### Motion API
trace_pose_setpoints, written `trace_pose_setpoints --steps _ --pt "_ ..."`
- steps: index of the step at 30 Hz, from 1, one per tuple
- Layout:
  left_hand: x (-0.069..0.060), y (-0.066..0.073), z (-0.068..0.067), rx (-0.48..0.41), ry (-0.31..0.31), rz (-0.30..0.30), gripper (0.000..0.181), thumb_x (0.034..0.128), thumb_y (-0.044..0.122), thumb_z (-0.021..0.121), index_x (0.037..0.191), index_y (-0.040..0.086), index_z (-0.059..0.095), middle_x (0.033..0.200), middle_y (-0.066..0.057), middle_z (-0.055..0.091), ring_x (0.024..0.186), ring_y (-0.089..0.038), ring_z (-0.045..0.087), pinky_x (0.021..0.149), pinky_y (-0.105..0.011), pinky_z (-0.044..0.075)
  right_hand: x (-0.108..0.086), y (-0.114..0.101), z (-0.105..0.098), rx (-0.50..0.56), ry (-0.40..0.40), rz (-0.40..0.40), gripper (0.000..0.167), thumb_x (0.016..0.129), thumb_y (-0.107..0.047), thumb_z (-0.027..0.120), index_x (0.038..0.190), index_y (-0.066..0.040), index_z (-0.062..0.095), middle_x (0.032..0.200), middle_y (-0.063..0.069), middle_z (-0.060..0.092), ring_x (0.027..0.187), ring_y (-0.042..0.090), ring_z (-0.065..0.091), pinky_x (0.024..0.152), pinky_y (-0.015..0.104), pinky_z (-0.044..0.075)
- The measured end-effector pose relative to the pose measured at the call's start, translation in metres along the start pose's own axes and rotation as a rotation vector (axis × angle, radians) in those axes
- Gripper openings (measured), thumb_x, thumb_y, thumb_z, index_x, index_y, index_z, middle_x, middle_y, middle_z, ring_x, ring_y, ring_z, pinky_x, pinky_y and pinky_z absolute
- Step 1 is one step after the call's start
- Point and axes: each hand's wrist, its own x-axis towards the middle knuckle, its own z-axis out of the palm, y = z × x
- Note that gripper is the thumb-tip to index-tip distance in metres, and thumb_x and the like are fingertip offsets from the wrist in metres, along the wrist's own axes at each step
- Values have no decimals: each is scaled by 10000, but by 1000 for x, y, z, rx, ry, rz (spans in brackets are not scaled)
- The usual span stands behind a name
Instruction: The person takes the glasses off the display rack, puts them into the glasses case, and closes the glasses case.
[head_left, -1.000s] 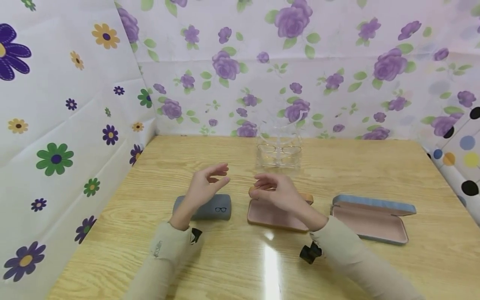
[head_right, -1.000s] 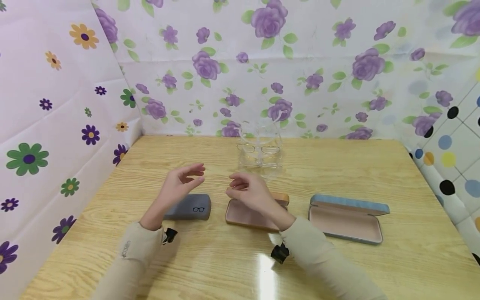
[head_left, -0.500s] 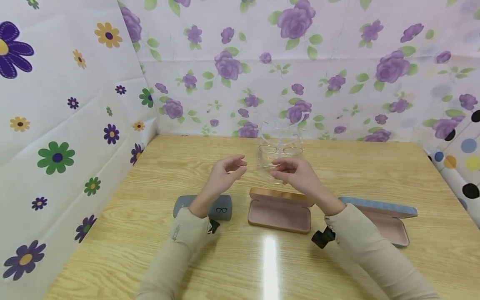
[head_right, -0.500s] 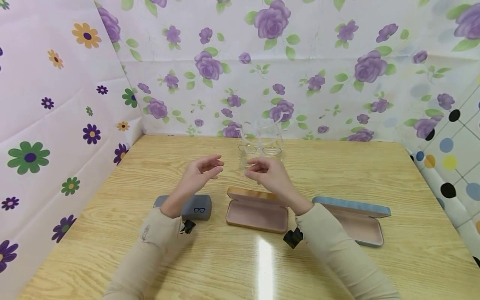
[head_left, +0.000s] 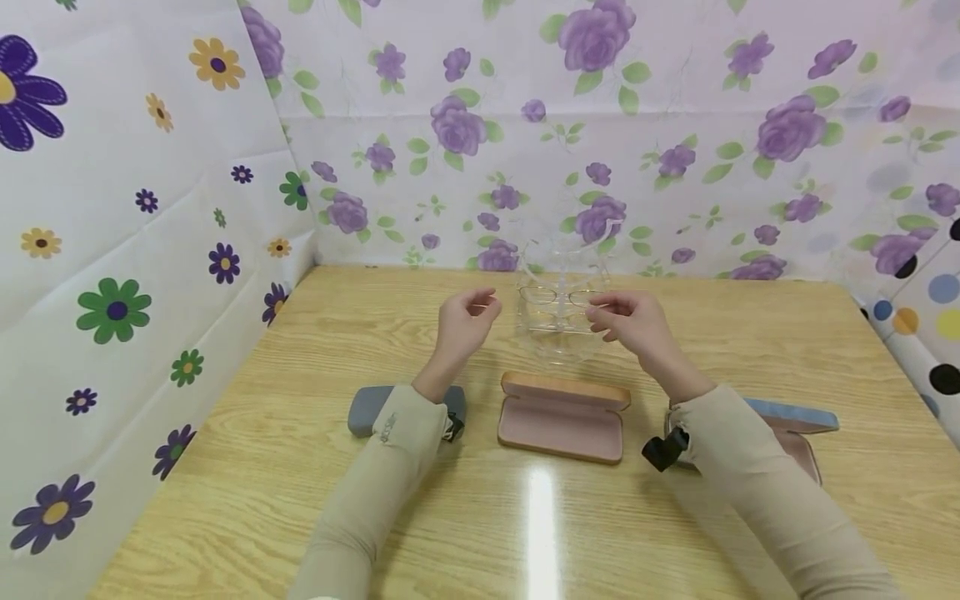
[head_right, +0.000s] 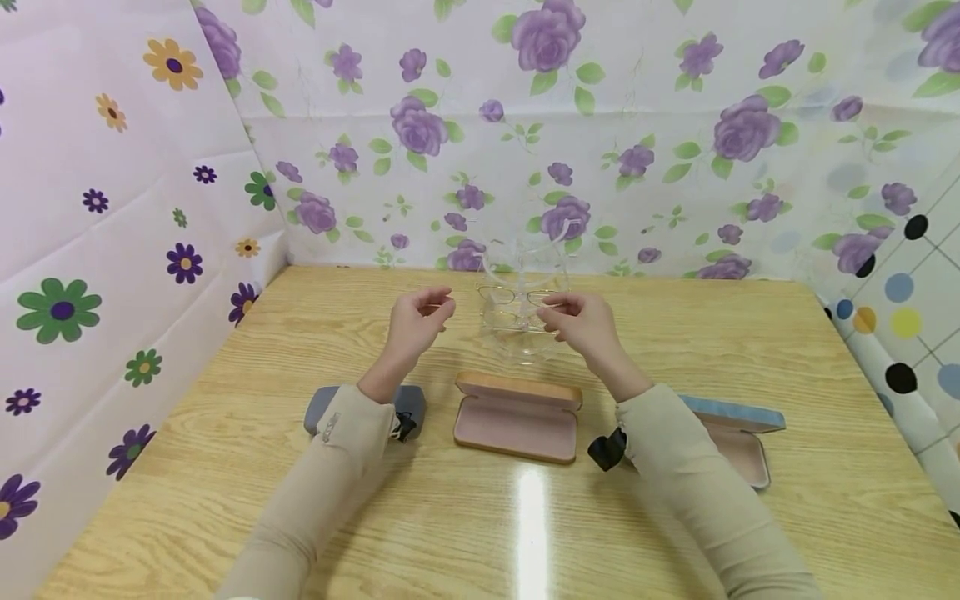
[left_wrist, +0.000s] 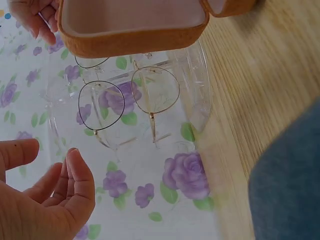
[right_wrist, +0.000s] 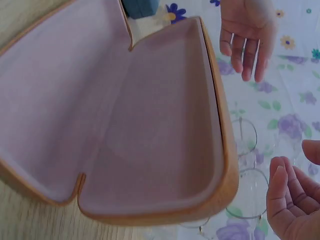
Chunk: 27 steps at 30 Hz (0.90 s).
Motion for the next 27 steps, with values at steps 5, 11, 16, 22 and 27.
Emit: trace_pose_setpoints --steps 5,11,16,22,27 --pt "14 0 6 -16 19 -76 240 857 92 604 1073 -5 647 912 -114 633 790 -204 591 636 -231 484 6 2 -10 -9 68 52 357 898 -225 589 1160 17 575 1012 184 606 700 75 599 616 244 514" --pt "30 -2 13 -36 -22 -164 264 866 103 594 1100 -16 625 909 -125 624 818 -283 615 593 -221 481 14 1 -17 -12 153 109 373 914 -201 559 1226 2 534 1055 135 546 808 145 558 667 277 521" --pt "39 -3 18 -80 -103 -254 348 891 126 576 1205 -21 551 963 -127 606 817 -268 592 548 -225 473 23 4 -18 26 168 148 412 929 -165 526 1303 -2 465 1123 151 506 941 223 531 701 278 513" --pt "48 -4 24 -103 -135 -293 375 907 125 547 1252 -17 509 1017 -162 592 793 -226 577 518 -190 452 32 11 -14 52 178 170 407 935 -132 494 1307 24 452 1155 200 520 976 301 529 714 296 516" --pt "52 -7 30 -128 -137 -296 347 897 96 541 1224 -18 532 1044 -199 608 731 -179 561 511 -193 449 38 15 -12 44 214 193 374 931 -133 493 1273 18 495 1104 173 551 914 267 554 785 379 502"
